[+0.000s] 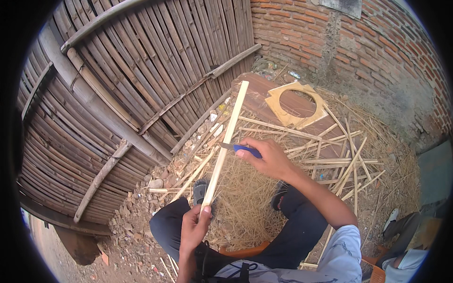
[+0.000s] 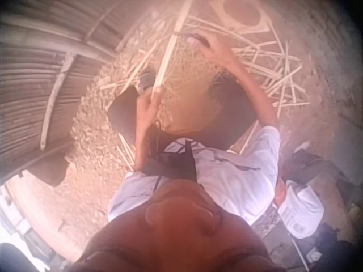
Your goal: The person sits on the ground and uses a blue utility knife to shave thin strips of bamboo. They hold the bamboo strip in their left hand and scrape along its length with the knife in their right hand, producing fine shavings that fall to the ground.
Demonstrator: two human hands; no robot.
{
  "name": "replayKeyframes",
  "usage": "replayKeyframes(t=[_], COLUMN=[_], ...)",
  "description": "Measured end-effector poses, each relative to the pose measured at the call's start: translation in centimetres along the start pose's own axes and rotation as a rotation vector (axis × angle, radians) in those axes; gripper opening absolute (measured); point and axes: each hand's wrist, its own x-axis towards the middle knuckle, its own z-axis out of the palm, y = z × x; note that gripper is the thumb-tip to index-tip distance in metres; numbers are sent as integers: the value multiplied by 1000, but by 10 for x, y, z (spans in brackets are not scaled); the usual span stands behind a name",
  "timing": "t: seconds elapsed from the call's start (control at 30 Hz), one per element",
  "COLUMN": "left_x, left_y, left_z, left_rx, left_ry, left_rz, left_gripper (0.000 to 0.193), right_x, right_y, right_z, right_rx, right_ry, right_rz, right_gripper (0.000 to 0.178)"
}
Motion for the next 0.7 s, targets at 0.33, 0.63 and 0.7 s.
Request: replayKeyframes(t=[0.33, 0.63, 0.7], left_x=[-2, -10, -11], left_y=[16, 26, 27], left_z=[10, 13, 11], left_rx=[-114, 203, 267], left_ry=[-65, 134, 146], left_rz=[-55, 141, 187], left_gripper=[28, 24, 23], right_x=[-8, -18, -20], right_y=[-8, -28, -32], right_z=[6, 11, 13], right_rx=[-111, -271, -269], right_ry=[44, 132, 149], right_rz=[-253, -347, -357], right_gripper=[30, 33, 33])
